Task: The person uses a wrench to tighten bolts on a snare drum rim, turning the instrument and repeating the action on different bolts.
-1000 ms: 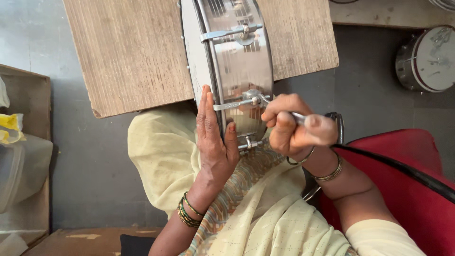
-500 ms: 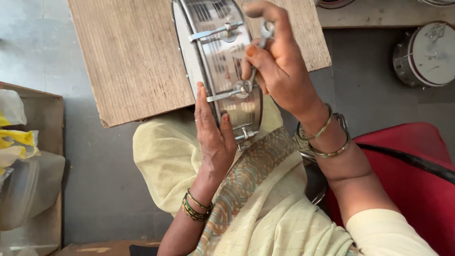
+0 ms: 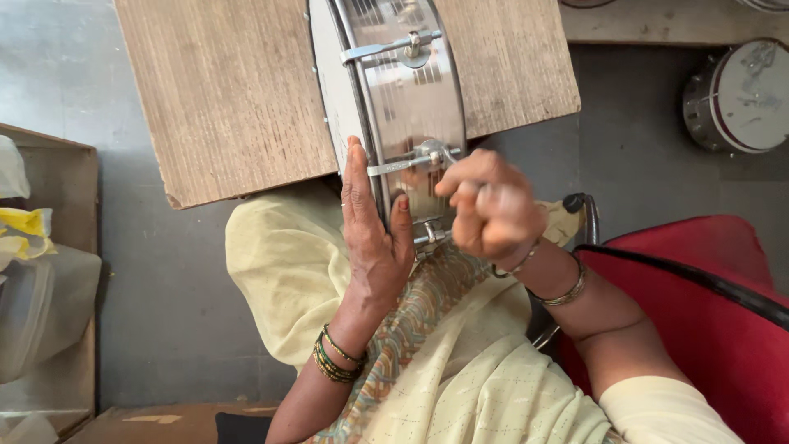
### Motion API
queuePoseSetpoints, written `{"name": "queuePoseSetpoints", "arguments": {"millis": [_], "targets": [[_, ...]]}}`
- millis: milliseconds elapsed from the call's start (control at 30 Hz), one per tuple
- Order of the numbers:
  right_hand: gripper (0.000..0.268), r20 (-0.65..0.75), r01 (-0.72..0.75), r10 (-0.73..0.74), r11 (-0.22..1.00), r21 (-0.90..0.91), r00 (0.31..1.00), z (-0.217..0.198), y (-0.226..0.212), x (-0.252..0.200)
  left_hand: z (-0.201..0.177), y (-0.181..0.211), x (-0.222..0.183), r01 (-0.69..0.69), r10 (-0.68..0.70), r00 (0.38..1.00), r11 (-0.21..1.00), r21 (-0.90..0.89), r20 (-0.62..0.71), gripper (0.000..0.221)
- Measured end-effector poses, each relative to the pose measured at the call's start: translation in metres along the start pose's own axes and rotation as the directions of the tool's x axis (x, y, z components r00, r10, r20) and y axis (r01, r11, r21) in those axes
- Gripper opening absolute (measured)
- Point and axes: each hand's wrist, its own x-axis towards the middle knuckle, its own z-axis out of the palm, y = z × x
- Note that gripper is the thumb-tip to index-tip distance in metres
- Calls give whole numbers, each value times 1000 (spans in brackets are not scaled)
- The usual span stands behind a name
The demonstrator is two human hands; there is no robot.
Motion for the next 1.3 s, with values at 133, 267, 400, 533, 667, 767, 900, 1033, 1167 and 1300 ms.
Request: {"name": "queuePoseSetpoints", "arguments": {"millis": [133,267,400,533,667,767,900,1033,1167,1300], "targets": [[28,-17,62,-62,997,47,998,1,8,2,-2,3,-2,6,-5,1000,1000,-22,18,62],[32,-82,-224,227,974,40,971,4,1,11,-2,4,-2,8,-7,1000,1000,-25,14,61],[39,72,-522,518,845,114,853,-5,8,45,-1,4,0,4,-4,1000,1000,1,27,61],[49,209,-570,539,810,137,816,-10,31,77,2,-1,7,-8,8,1000,1000,-8,16,61],[35,106,-577,569,782,237,815,-15,19,64,9,-3,7,-40,40,999,999,16,-10,62],[33,-96,-508,545,822,258,833,-20,8,41,7,-2,-2,-35,35,999,999,9,-9,62],[32,-193,-375,428,891,257,883,1,14,18,1,5,5,23,-23,1000,999,-44,5,64],[32,-164,-181,186,982,45,969,11,9,-3,-6,16,20,-62,62,998,998,6,-27,70],[38,-104,56,-56,998,-2,993,12,12,-11,-5,12,37,-45,42,997,998,48,63,68],[40,-162,-112,124,990,81,979,8,9,-9,-10,15,29,-38,34,995,999,32,97,59]]}}
